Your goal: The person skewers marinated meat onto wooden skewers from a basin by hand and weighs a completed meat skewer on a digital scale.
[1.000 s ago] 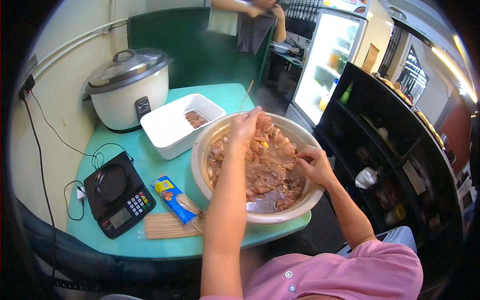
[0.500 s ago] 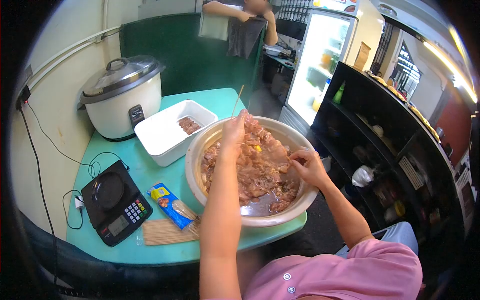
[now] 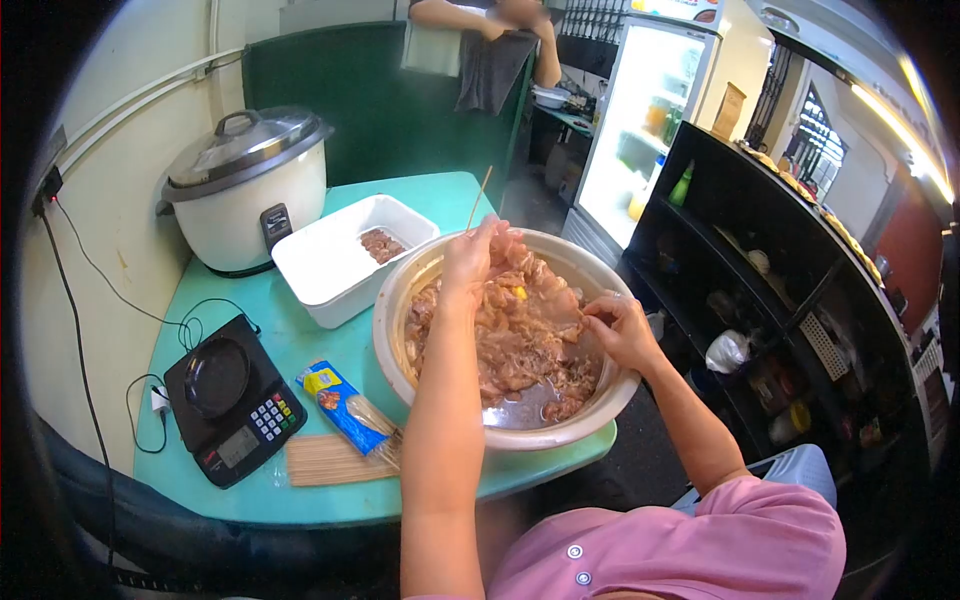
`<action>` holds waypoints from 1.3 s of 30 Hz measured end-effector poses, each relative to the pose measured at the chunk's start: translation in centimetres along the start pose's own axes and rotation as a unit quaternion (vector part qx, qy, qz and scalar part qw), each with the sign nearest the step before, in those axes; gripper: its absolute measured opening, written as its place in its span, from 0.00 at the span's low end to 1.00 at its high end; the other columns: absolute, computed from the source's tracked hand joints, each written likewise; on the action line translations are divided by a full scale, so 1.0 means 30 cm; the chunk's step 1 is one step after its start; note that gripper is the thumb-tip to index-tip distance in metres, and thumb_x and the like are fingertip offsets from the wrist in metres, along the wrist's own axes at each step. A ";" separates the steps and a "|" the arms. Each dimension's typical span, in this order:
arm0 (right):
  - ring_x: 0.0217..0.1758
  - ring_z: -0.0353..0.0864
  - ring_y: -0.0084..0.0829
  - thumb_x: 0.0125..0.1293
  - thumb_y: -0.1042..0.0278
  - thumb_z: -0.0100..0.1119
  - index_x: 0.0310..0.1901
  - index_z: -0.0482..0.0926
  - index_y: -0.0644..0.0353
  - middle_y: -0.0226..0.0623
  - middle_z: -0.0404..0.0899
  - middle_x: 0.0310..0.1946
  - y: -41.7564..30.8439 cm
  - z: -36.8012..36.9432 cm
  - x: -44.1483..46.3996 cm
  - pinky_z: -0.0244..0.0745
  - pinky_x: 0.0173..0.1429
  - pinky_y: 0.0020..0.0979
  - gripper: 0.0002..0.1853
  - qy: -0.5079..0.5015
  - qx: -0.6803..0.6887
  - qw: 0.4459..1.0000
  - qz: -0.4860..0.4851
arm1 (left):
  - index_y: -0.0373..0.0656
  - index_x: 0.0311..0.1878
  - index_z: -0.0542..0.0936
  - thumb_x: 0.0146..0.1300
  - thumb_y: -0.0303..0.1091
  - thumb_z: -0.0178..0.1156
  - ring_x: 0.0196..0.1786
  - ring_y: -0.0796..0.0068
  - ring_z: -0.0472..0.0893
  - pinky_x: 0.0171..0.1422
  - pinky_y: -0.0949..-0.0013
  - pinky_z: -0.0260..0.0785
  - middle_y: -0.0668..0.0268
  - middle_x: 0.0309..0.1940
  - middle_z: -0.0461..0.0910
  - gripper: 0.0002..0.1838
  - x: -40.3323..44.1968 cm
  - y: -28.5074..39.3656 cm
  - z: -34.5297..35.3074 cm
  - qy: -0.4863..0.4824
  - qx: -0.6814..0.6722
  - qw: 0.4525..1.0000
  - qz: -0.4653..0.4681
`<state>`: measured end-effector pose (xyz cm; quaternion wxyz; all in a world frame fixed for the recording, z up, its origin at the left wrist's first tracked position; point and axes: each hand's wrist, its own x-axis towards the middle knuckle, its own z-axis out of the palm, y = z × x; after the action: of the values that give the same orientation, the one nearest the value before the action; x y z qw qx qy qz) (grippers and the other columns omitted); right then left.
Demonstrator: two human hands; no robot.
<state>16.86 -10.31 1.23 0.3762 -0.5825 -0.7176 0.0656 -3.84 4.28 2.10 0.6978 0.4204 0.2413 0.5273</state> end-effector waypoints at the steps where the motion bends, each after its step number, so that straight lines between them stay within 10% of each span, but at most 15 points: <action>1: 0.32 0.78 0.28 0.55 0.75 0.63 0.33 0.82 0.67 0.38 0.79 0.29 -0.004 -0.001 0.000 0.70 0.35 0.29 0.05 0.001 -0.005 1.000 -0.002 | 0.38 0.49 0.79 0.71 0.43 0.53 0.37 0.71 0.84 0.43 0.66 0.79 0.59 0.40 0.85 0.17 0.002 -0.001 -0.004 0.001 0.000 1.000 -0.001; 16: 0.32 0.79 0.34 0.54 0.75 0.63 0.32 0.82 0.67 0.40 0.78 0.28 -0.033 -0.010 -0.002 0.73 0.39 0.32 0.06 -0.008 -0.019 1.000 0.011 | 0.29 0.42 0.80 0.72 0.36 0.51 0.30 0.73 0.83 0.30 0.70 0.80 0.58 0.32 0.83 0.16 0.007 -0.012 0.014 0.033 0.027 0.997 0.057; 25: 0.29 0.78 0.33 0.53 0.76 0.62 0.32 0.82 0.67 0.40 0.78 0.27 -0.021 -0.003 0.003 0.72 0.37 0.31 0.05 0.034 0.009 0.999 -0.003 | 0.36 0.55 0.73 0.73 0.54 0.42 0.39 0.70 0.84 0.37 0.66 0.77 0.58 0.37 0.83 0.28 0.022 -0.013 0.010 0.120 0.062 0.991 0.000; 27: 0.29 0.78 0.32 0.53 0.77 0.62 0.31 0.82 0.67 0.40 0.78 0.26 -0.016 -0.001 0.002 0.70 0.36 0.30 0.04 0.050 -0.001 0.999 -0.015 | 0.33 0.55 0.74 0.71 0.41 0.46 0.45 0.51 0.81 0.48 0.57 0.74 0.45 0.44 0.80 0.21 0.063 -0.048 -0.013 0.186 0.245 0.934 0.182; 30: 0.31 0.80 0.32 0.53 0.78 0.62 0.32 0.82 0.69 0.42 0.80 0.27 0.027 0.006 0.012 0.73 0.38 0.29 0.05 0.107 -0.042 0.991 -0.072 | 0.32 0.54 0.74 0.65 0.31 0.46 0.51 0.41 0.76 0.57 0.51 0.67 0.41 0.46 0.78 0.18 -0.017 -0.018 0.003 0.170 0.453 0.862 0.150; 32: 0.33 0.81 0.28 0.53 0.81 0.62 0.33 0.82 0.69 0.42 0.82 0.27 -0.024 0.015 0.040 0.74 0.40 0.29 0.05 0.081 0.004 0.997 -0.011 | 0.38 0.50 0.78 0.61 0.31 0.52 0.51 0.45 0.79 0.55 0.52 0.70 0.44 0.44 0.80 0.15 0.025 -0.099 -0.035 0.169 0.523 0.812 0.198; 39: 0.30 0.78 0.44 0.53 0.79 0.61 0.34 0.81 0.66 0.45 0.76 0.29 -0.489 0.168 0.289 0.72 0.37 0.36 0.06 -0.054 0.037 0.961 -0.267 | 0.41 0.53 0.77 0.59 0.42 0.56 0.63 0.49 0.71 0.69 0.48 0.59 0.48 0.55 0.76 0.21 -0.022 -0.081 0.010 0.055 0.681 0.727 0.070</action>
<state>1.89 -5.48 9.47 0.3621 -0.3504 -0.8635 0.0208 -2.52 3.33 0.15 0.1711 0.7689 0.5429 0.2911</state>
